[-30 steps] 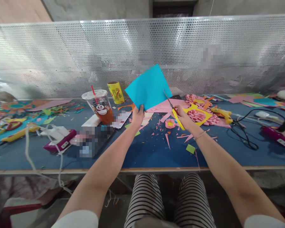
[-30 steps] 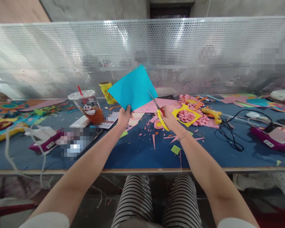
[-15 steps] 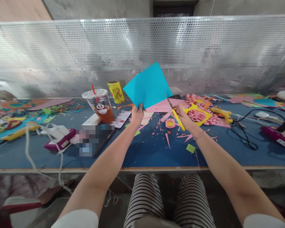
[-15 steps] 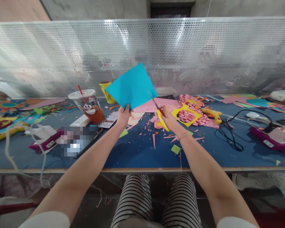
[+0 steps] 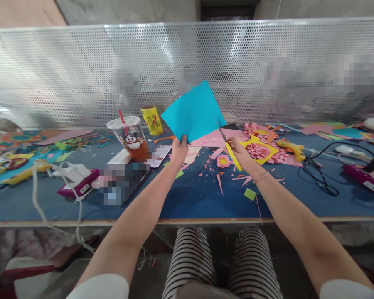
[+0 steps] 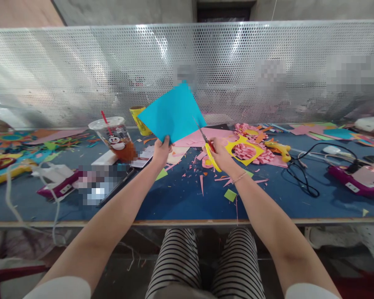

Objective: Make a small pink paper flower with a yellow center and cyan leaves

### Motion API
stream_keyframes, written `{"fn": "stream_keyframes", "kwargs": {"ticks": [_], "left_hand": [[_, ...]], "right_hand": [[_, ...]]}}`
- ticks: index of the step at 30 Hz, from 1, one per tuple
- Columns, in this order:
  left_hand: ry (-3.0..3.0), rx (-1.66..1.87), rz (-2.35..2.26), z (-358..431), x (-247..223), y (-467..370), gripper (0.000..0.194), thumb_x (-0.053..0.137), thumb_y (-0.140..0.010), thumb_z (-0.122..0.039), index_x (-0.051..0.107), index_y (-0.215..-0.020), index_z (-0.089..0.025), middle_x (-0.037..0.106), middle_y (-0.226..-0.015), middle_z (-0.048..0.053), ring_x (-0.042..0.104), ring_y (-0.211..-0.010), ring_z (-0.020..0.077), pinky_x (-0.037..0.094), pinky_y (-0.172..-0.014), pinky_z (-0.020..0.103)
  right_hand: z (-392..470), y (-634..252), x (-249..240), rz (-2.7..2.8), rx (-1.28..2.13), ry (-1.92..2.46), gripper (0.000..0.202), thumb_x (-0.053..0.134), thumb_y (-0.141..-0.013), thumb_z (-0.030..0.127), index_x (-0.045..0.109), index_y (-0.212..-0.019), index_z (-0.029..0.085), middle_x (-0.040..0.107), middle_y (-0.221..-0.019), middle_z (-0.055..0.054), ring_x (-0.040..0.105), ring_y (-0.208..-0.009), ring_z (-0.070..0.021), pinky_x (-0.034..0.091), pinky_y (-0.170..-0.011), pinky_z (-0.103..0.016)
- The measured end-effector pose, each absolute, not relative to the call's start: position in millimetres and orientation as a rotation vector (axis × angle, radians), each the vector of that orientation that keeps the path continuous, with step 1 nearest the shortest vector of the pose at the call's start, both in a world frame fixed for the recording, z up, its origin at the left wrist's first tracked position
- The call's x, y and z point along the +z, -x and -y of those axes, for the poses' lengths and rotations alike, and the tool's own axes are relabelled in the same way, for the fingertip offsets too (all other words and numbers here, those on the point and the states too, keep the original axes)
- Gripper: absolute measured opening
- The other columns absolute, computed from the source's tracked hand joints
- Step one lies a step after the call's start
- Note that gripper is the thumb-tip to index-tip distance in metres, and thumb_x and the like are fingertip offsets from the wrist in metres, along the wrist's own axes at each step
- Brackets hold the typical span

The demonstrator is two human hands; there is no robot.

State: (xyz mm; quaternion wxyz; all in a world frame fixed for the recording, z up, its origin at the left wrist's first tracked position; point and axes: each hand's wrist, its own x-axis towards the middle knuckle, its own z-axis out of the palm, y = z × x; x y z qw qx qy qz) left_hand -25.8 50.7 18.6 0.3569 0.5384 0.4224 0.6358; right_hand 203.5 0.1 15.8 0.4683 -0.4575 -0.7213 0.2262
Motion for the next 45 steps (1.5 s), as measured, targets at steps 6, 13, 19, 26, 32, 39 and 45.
{"fn": "stream_keyframes", "kwargs": {"ticks": [6, 13, 19, 26, 32, 39, 45], "left_hand": [[-1.402, 1.649, -1.093, -50.7, 18.8, 26.1, 0.034, 0.043, -0.087, -0.036, 0.042, -0.057, -0.019, 0.037, -0.044, -0.003, 0.027, -0.037, 0.0067, 0.022, -0.041, 0.023], [-1.429, 1.647, -1.063, -51.2, 17.8, 26.7, 0.034, 0.041, -0.088, -0.036, 0.04, -0.058, -0.019, 0.041, -0.046, -0.002, 0.027, -0.037, 0.0064, 0.022, -0.041, 0.023], [-1.43, 1.653, -1.127, -48.2, 21.2, 24.7, 0.033, 0.044, -0.086, -0.038, 0.042, -0.06, -0.018, 0.041, -0.046, -0.002, 0.028, -0.038, 0.0069, 0.023, -0.041, 0.024], [-1.534, 1.617, -1.179, -44.1, 23.5, 26.7, 0.034, 0.04, -0.088, -0.036, 0.042, -0.06, -0.019, 0.037, -0.044, -0.003, 0.028, -0.039, 0.008, 0.024, -0.043, 0.024], [-1.617, 1.579, -1.239, -42.8, 20.8, 24.3, 0.035, 0.039, -0.087, -0.037, 0.045, -0.059, -0.018, 0.032, -0.043, -0.004, 0.03, -0.04, 0.0087, 0.023, -0.044, 0.025], [-1.685, 1.56, -1.244, -42.4, 20.3, 23.3, 0.036, 0.038, -0.087, -0.037, 0.046, -0.058, -0.018, 0.032, -0.042, -0.004, 0.032, -0.04, 0.0087, 0.026, -0.045, 0.024], [-1.675, 1.54, -1.255, -43.4, 20.7, 23.0, 0.037, 0.038, -0.087, -0.038, 0.047, -0.057, -0.018, 0.033, -0.041, -0.004, 0.032, -0.039, 0.0088, 0.026, -0.045, 0.025]], "right_hand": [[-0.1, -202.9, 16.2, 1.79, 0.473, 1.137, 0.036, 0.048, -0.078, 0.052, 0.042, -0.099, 0.023, 0.05, -0.075, 0.0, 0.05, -0.067, -0.0151, 0.041, -0.064, -0.03], [-2.3, -201.5, 15.3, 1.789, 0.304, 1.153, 0.032, 0.048, -0.079, 0.048, 0.043, -0.093, 0.02, 0.05, -0.07, 0.0, 0.046, -0.06, -0.0135, 0.037, -0.059, -0.028], [-8.3, -202.2, 12.6, 1.784, 0.244, 1.18, 0.032, 0.046, -0.078, 0.05, 0.043, -0.086, 0.02, 0.041, -0.057, 0.004, 0.04, -0.051, -0.0115, 0.031, -0.052, -0.026], [-10.3, -203.2, 9.4, 1.711, 0.364, 1.111, 0.035, 0.052, -0.074, 0.053, 0.043, -0.085, 0.021, 0.046, -0.065, 0.002, 0.047, -0.06, -0.0124, 0.037, -0.055, -0.026], [2.0, -200.1, 14.7, 1.62, 0.801, 1.049, 0.039, 0.05, -0.074, 0.06, 0.04, -0.084, 0.024, 0.036, -0.053, 0.008, 0.034, -0.041, -0.007, 0.03, -0.04, -0.021], [2.1, -196.9, 13.4, 1.551, 0.852, 1.049, 0.045, 0.052, -0.07, 0.065, 0.04, -0.085, 0.024, 0.033, -0.05, 0.008, 0.031, -0.038, -0.0072, 0.028, -0.038, -0.022], [-15.7, -202.1, 2.4, 1.659, 0.326, 1.127, 0.038, 0.042, -0.079, 0.059, 0.041, -0.077, 0.021, 0.037, -0.055, 0.004, 0.039, -0.05, -0.0109, 0.031, -0.047, -0.025]]}}
